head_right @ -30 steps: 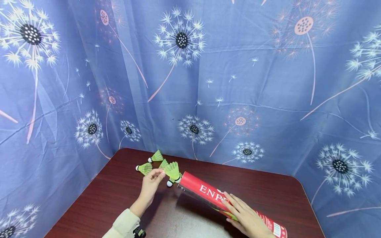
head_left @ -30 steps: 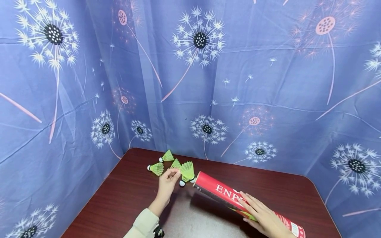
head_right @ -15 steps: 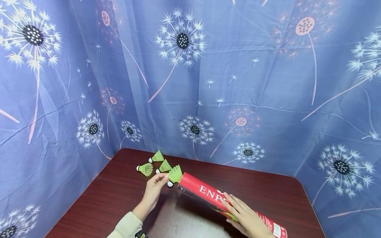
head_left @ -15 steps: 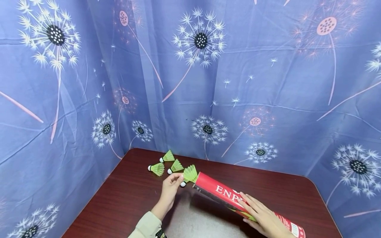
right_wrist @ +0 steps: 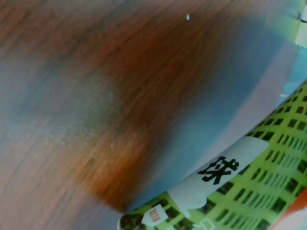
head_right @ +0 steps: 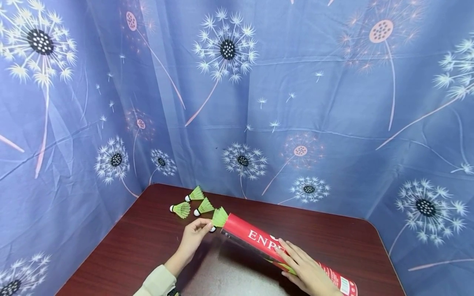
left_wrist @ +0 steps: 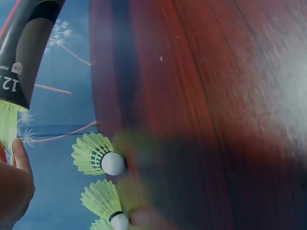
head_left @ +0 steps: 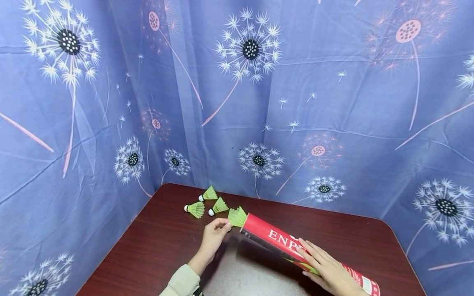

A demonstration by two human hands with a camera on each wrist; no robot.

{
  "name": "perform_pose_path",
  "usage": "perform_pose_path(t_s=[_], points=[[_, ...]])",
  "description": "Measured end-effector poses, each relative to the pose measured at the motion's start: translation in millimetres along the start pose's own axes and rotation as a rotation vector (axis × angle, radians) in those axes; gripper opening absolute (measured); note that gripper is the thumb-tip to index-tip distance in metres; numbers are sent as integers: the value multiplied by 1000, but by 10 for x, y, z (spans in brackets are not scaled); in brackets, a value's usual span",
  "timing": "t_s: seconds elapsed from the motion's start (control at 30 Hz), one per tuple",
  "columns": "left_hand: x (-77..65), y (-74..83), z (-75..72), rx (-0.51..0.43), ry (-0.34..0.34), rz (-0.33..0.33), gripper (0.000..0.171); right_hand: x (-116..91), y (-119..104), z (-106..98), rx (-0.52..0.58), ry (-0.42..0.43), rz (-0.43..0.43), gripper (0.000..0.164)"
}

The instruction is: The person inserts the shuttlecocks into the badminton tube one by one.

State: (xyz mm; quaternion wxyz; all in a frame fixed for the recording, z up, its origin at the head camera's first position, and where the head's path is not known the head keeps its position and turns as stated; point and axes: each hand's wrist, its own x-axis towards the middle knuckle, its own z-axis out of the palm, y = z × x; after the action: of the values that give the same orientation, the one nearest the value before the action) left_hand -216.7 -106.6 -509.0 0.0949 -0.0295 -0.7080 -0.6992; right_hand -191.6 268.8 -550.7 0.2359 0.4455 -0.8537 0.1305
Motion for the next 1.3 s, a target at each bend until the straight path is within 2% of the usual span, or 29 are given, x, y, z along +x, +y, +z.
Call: perform_pose_path(t_s=[0.17, 0.4, 0.63, 0.77, 0.93, 1.17, 1.3], points=[[-13, 14, 1, 55, -27, 123, 6, 13, -9, -1, -2, -3, -13, 71], [-11, 26, 10, 104, -53, 179, 6, 21, -10, -1, 9, 4, -31, 70], [-9, 41, 42, 251, -62, 375, 5, 33, -11, 6, 7, 27, -28, 69], [-19, 60, 55, 258, -67, 430, 5, 29, -26, -11, -1, 29, -24, 67], [-21, 56, 64, 258, -74, 440, 5, 35, -42, -26, 13, -4, -22, 67], [0, 19, 72, 238, -126, 377, 5, 82, -57, -12, 12, -9, -31, 67], [4, 13, 77, 255, -109, 389, 6, 90, -62, -10, 5, -1, -36, 66]])
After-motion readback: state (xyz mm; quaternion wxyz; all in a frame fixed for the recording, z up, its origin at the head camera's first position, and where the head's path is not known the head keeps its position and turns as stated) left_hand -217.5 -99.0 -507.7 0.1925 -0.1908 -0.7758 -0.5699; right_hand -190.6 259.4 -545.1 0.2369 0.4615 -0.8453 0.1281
